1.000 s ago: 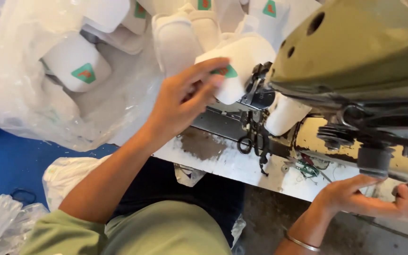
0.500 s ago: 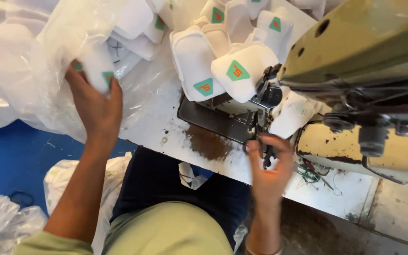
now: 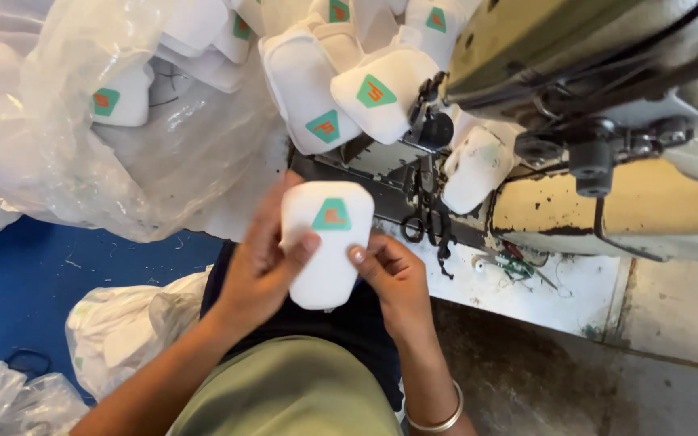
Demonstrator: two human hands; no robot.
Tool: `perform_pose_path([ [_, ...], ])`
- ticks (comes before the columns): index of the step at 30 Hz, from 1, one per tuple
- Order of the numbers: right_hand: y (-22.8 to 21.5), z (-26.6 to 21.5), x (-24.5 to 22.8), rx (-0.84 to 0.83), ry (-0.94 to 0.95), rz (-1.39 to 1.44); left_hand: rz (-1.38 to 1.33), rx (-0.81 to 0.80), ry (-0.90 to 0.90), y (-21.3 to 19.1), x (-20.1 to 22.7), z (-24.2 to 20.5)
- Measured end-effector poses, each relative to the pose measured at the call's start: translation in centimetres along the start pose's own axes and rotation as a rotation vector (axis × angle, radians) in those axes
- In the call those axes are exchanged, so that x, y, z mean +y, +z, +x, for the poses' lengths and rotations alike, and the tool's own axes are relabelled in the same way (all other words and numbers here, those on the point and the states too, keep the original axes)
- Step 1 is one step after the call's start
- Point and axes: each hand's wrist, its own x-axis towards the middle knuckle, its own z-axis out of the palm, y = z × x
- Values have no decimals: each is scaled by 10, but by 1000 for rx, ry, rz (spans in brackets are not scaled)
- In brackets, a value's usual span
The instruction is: The person uses a sewing machine to stitch white slipper uppers. They pick up each slipper from a pile, guide it under the needle, and then place the finished item on the table to the right.
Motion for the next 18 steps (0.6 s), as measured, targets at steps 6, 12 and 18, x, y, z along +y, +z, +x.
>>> perform_pose_path([
  [6,-3,-5,-16,129,-51,110,410,-303,-235,12,-18,-3],
  [12,-21,10,-39,179,-63,-43,676,-329,147,46,-11,23],
  [18,-34,66,-72,169,-142,-134,690,-103,52,84,-18,59],
])
